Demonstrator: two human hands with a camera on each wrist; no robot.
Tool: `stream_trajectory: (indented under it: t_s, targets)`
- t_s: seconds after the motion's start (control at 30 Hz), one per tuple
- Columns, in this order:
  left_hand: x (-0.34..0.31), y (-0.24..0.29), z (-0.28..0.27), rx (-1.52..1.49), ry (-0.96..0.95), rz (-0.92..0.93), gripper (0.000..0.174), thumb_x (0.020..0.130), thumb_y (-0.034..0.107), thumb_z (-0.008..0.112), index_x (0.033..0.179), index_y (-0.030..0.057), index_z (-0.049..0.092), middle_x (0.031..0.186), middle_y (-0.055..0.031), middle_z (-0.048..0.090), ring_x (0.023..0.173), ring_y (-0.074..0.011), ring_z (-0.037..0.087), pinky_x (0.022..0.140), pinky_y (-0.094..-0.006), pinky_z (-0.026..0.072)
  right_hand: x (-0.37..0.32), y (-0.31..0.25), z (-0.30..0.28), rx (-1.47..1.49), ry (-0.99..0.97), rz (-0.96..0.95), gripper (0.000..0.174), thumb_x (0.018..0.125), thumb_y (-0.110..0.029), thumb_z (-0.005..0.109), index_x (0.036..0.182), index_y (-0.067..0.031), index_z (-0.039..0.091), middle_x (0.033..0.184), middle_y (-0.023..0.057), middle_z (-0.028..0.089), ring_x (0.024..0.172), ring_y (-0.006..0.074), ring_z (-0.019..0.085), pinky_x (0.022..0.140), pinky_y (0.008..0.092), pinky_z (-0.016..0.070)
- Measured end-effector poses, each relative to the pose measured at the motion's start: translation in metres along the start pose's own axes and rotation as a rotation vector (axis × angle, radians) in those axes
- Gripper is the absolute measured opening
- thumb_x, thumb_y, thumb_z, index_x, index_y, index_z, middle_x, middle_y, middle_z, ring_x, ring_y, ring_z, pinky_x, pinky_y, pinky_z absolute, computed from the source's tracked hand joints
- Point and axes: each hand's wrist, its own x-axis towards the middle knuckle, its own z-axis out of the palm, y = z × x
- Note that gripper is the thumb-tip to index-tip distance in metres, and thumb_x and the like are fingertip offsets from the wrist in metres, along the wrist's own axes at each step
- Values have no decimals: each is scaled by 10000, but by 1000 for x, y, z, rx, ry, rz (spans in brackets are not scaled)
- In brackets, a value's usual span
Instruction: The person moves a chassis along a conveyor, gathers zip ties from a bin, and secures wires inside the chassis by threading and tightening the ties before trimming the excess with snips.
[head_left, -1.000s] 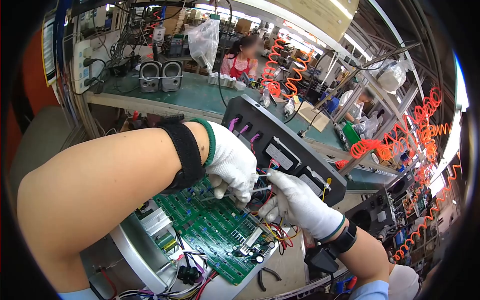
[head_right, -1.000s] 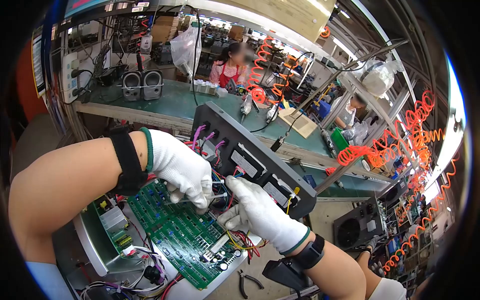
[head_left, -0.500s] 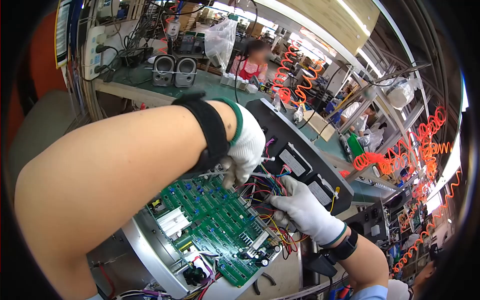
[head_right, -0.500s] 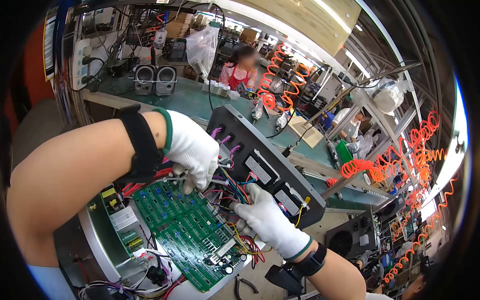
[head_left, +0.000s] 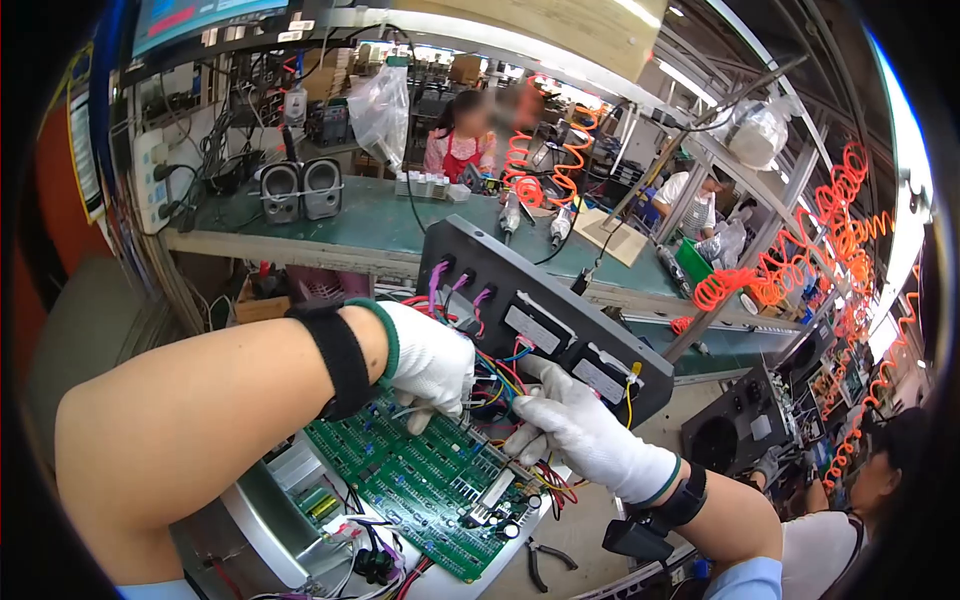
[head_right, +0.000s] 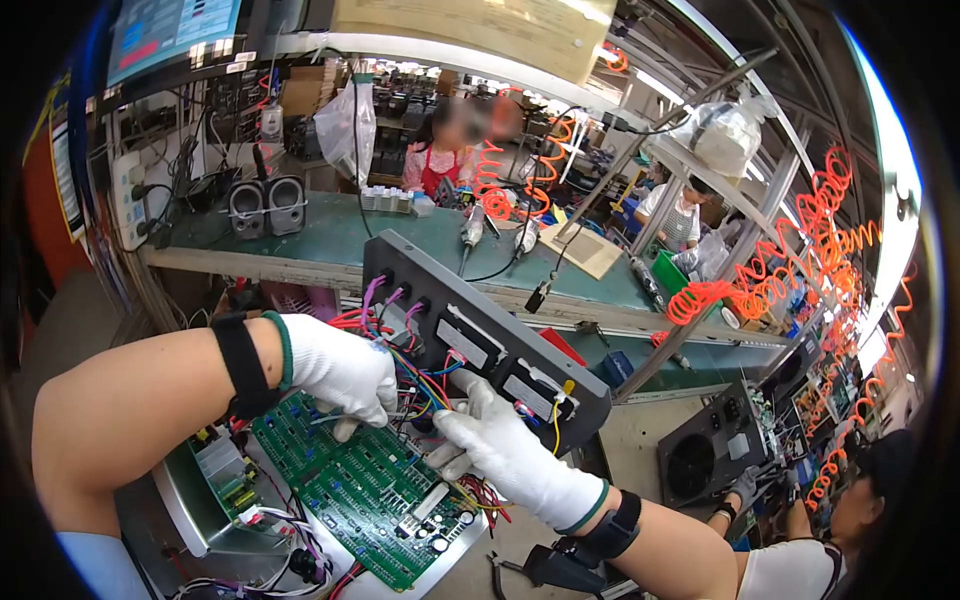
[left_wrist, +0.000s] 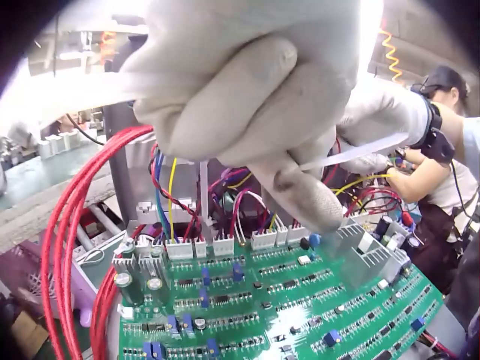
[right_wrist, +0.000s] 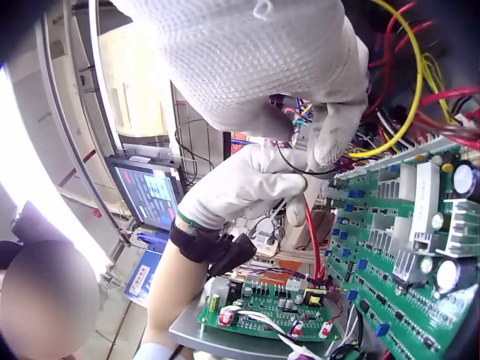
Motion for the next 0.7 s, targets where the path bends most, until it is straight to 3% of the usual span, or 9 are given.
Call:
stream_trajectory:
  t_s: [0.1,0.2,0.23,0.33,0.4,0.47,0.5,0.6,0.7]
  targets:
    - [3,-2,1,1,9,-31,216,896,206,550,995,64,679,734,-26,709,570,-123,576,525,-276,462,-6,-3,6,-204,106,-54,594,950,-198,486,1418,62,227,1061,158,591,806,165,648,676,288,552]
    - [23,-21,5,82,46,44,190,879,193,551,911,53,677,748,-36,708,567,-146,597,539,-301,489,-12,-7,5,-971,173,-354,428,903,-150,488,1272,63,446,1075,230,590,961,366,613,863,414,482]
    - [31,-28,7,185,85,140,186,869,188,554,877,47,675,759,-43,708,568,-158,611,550,-314,505,-17,-8,7,-978,217,-475,375,890,-121,496,1224,49,491,1063,245,591,983,397,595,885,416,471]
    - [7,-7,3,96,111,-8,187,854,189,560,843,39,671,773,-54,707,590,-173,638,573,-324,527,-34,-27,14,-1016,327,-676,381,864,-47,509,1233,45,525,1104,226,611,990,315,640,854,354,505]
    - [14,-15,5,42,148,5,244,818,216,584,729,39,726,693,-72,703,576,-187,647,562,-350,519,-46,-43,24,-942,412,-800,292,838,-8,544,1119,38,607,1024,190,646,829,271,664,762,331,524]
    - [25,-20,7,107,195,25,237,816,207,589,703,49,724,687,-56,703,572,-186,636,560,-351,509,-48,-60,23,-1064,421,-887,248,827,18,550,1057,29,642,948,176,663,816,289,657,751,342,521]
    - [24,-18,8,106,193,25,237,816,207,589,703,49,724,687,-56,703,572,-186,636,560,-351,509,-35,-58,18,-1142,432,-956,234,841,-45,570,1067,-43,631,882,137,640,824,340,630,702,391,513]
    - [17,-10,6,113,184,27,227,819,196,587,715,50,727,708,-38,714,580,-171,630,546,-336,497,1,-40,10,-1489,382,-556,151,845,-130,535,950,-70,625,838,148,632,784,345,642,678,428,509]
    - [12,-8,5,-34,146,-15,231,828,186,574,726,44,725,732,-25,725,586,-152,624,536,-318,488,17,-25,5,-1632,298,-378,247,845,-147,530,1039,-91,671,883,137,669,816,307,658,712,389,523]
